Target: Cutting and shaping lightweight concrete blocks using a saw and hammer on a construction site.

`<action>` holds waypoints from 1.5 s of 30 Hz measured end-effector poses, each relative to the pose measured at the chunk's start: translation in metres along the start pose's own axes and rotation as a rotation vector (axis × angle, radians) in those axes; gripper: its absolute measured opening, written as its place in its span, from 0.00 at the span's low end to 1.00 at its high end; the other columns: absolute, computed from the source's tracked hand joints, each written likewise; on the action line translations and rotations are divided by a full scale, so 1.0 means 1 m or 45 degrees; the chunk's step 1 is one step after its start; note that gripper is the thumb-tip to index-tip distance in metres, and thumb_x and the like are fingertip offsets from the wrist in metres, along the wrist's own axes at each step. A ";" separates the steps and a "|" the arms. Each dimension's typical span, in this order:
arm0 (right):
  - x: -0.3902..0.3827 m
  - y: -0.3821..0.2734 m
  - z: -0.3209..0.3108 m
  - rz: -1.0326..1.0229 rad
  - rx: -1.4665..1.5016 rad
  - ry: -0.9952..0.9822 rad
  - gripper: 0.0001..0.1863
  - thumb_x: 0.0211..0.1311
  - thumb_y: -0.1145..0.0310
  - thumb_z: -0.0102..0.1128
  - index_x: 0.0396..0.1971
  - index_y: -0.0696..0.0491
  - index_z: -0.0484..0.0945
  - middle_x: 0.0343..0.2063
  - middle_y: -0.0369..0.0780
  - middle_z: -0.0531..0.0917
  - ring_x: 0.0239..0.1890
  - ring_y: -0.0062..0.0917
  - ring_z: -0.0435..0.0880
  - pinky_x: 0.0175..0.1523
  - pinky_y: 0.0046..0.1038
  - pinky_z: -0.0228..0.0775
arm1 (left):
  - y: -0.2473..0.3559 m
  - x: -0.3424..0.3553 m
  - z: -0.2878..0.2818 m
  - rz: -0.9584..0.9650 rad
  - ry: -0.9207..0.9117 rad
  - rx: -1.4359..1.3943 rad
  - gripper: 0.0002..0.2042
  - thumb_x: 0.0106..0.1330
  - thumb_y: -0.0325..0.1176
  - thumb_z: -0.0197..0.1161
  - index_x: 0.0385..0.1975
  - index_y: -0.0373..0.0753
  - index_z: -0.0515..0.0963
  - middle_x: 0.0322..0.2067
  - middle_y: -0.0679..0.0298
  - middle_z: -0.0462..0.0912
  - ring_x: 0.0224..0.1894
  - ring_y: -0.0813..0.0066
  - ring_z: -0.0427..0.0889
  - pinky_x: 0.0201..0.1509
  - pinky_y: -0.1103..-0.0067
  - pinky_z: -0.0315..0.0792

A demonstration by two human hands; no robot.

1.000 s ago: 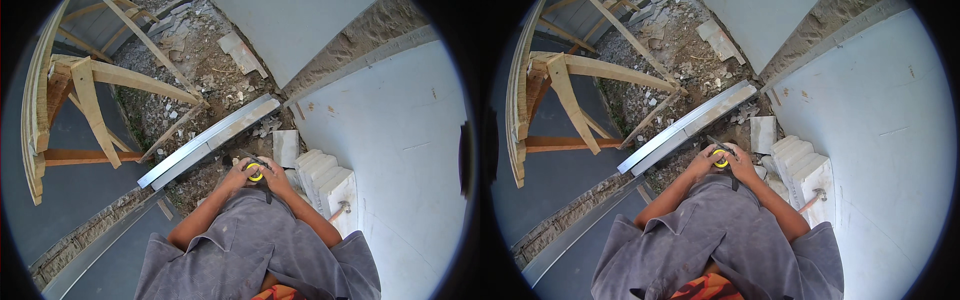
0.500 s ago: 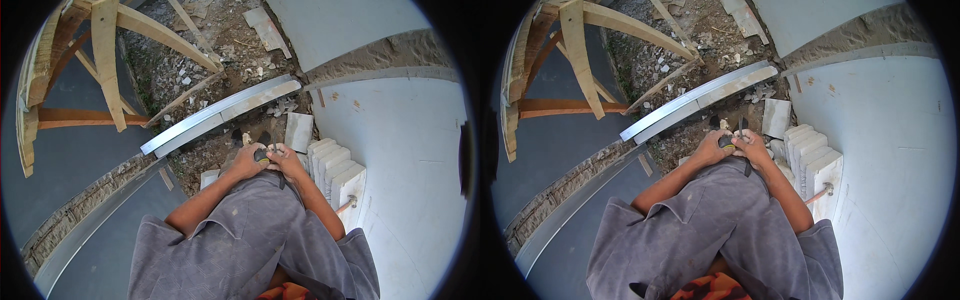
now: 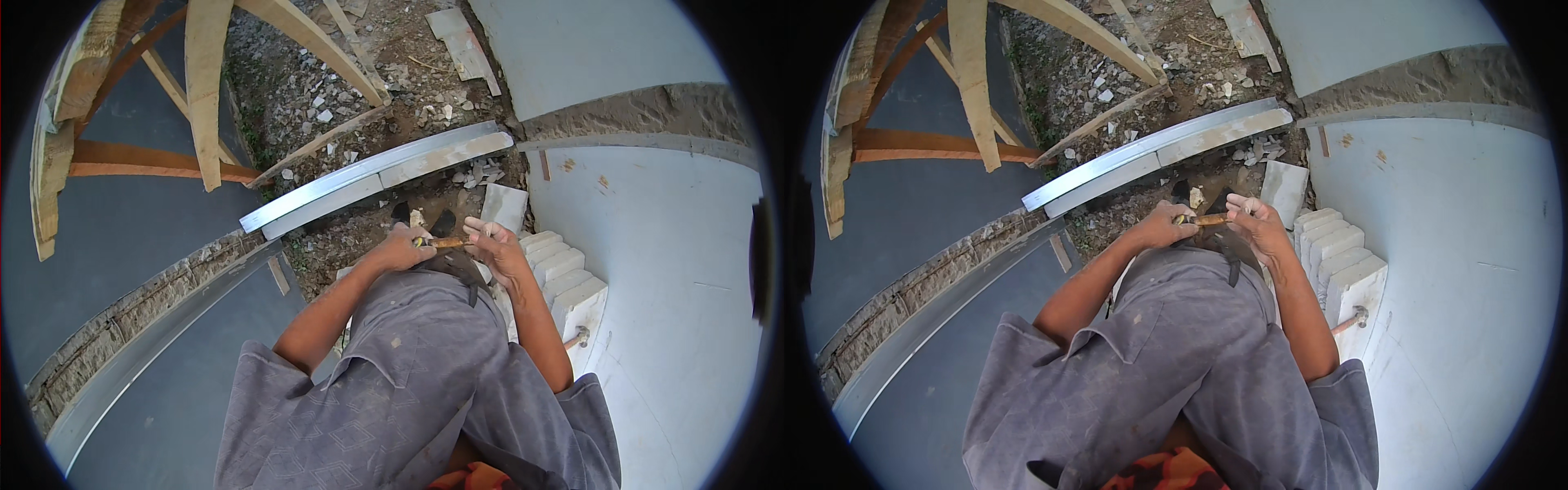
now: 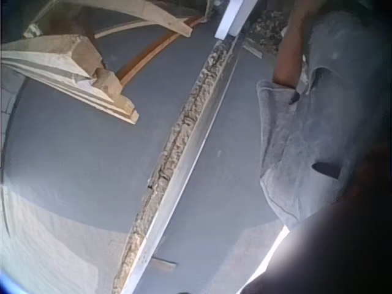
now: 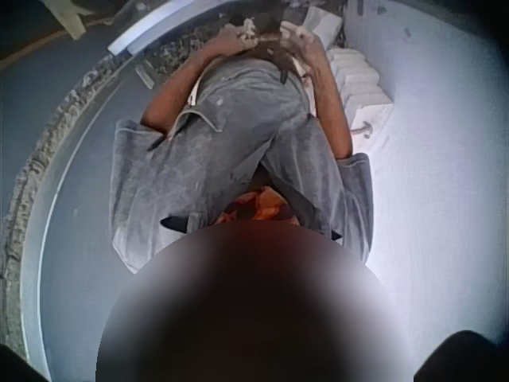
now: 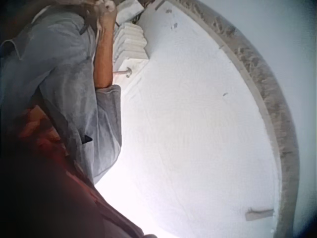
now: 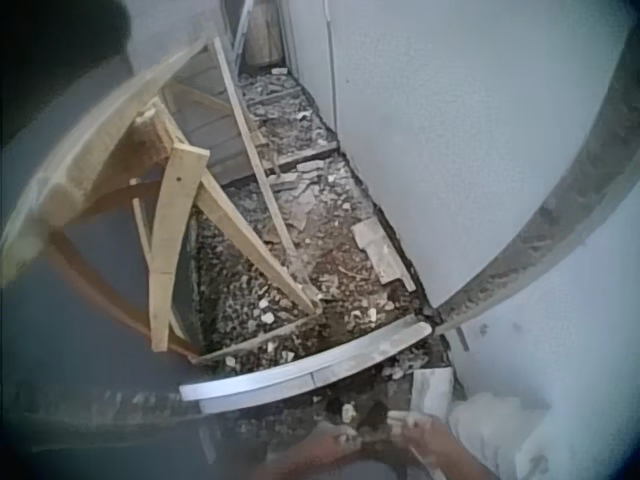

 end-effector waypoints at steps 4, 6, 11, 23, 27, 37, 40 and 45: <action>0.020 -0.051 -0.047 -0.126 0.116 -0.027 0.06 0.61 0.74 0.60 0.26 0.52 0.73 0.30 0.39 0.82 0.33 0.22 0.83 0.39 0.32 0.83 | -0.088 -0.006 -0.031 -0.225 0.065 -0.078 0.18 0.56 0.43 0.64 0.41 0.39 0.77 0.36 0.50 0.80 0.42 0.58 0.79 0.48 0.69 0.71; 0.033 -0.078 -0.090 -0.232 0.103 0.169 0.05 0.60 0.73 0.62 0.30 0.55 0.75 0.28 0.40 0.82 0.27 0.23 0.83 0.34 0.28 0.83 | -0.124 -0.021 -0.048 -0.197 0.060 0.022 0.15 0.57 0.41 0.63 0.39 0.37 0.78 0.35 0.53 0.81 0.39 0.60 0.80 0.44 0.70 0.72; 0.055 -0.119 -0.210 -0.395 0.205 0.583 0.09 0.59 0.70 0.65 0.35 0.58 0.77 0.28 0.39 0.81 0.27 0.24 0.82 0.33 0.26 0.82 | -0.198 -0.072 -0.100 -0.569 -0.049 0.207 0.12 0.62 0.39 0.58 0.37 0.37 0.79 0.29 0.58 0.80 0.33 0.65 0.77 0.37 0.69 0.69; 0.147 0.049 -0.178 -0.190 -0.985 0.629 0.33 0.56 0.53 0.64 0.56 0.59 0.71 0.41 0.51 0.82 0.43 0.39 0.82 0.48 0.33 0.73 | -0.205 -0.001 -0.097 -0.540 -0.026 0.455 0.14 0.64 0.40 0.52 0.36 0.38 0.81 0.35 0.47 0.82 0.41 0.49 0.80 0.46 0.63 0.72; 0.131 0.181 -0.136 0.253 -1.388 0.173 0.45 0.50 0.49 0.66 0.62 0.62 0.61 0.59 0.59 0.67 0.61 0.48 0.69 0.62 0.38 0.65 | -0.242 0.069 -0.080 -0.471 0.029 0.537 0.15 0.64 0.42 0.52 0.35 0.38 0.81 0.36 0.46 0.82 0.42 0.48 0.80 0.47 0.63 0.73; 0.117 0.205 -0.152 0.731 -1.377 0.425 0.46 0.48 0.49 0.67 0.65 0.49 0.58 0.57 0.55 0.65 0.57 0.51 0.71 0.57 0.46 0.68 | -0.265 0.249 -0.034 -0.267 -0.053 0.659 0.14 0.63 0.40 0.55 0.35 0.35 0.81 0.34 0.45 0.82 0.39 0.47 0.81 0.47 0.64 0.74; 0.109 0.212 -0.157 0.720 -1.391 0.491 0.43 0.48 0.49 0.67 0.64 0.49 0.61 0.55 0.54 0.67 0.55 0.51 0.72 0.55 0.46 0.70 | -0.276 0.278 -0.024 -0.359 -0.055 0.613 0.13 0.62 0.39 0.56 0.36 0.35 0.81 0.33 0.45 0.83 0.38 0.48 0.81 0.45 0.65 0.74; 0.110 0.222 -0.161 0.654 -1.430 0.554 0.42 0.48 0.49 0.67 0.62 0.49 0.63 0.54 0.54 0.67 0.53 0.51 0.74 0.53 0.46 0.71 | -0.293 0.304 -0.018 -0.473 -0.104 0.484 0.13 0.63 0.38 0.55 0.38 0.37 0.82 0.32 0.47 0.83 0.37 0.49 0.82 0.43 0.65 0.74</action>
Point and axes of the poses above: each hand's wrist, its own x-axis towards the middle knuckle, its own z-axis out of the palm, y = z × x, the point moved 9 cm from there along x, towards the middle knuckle
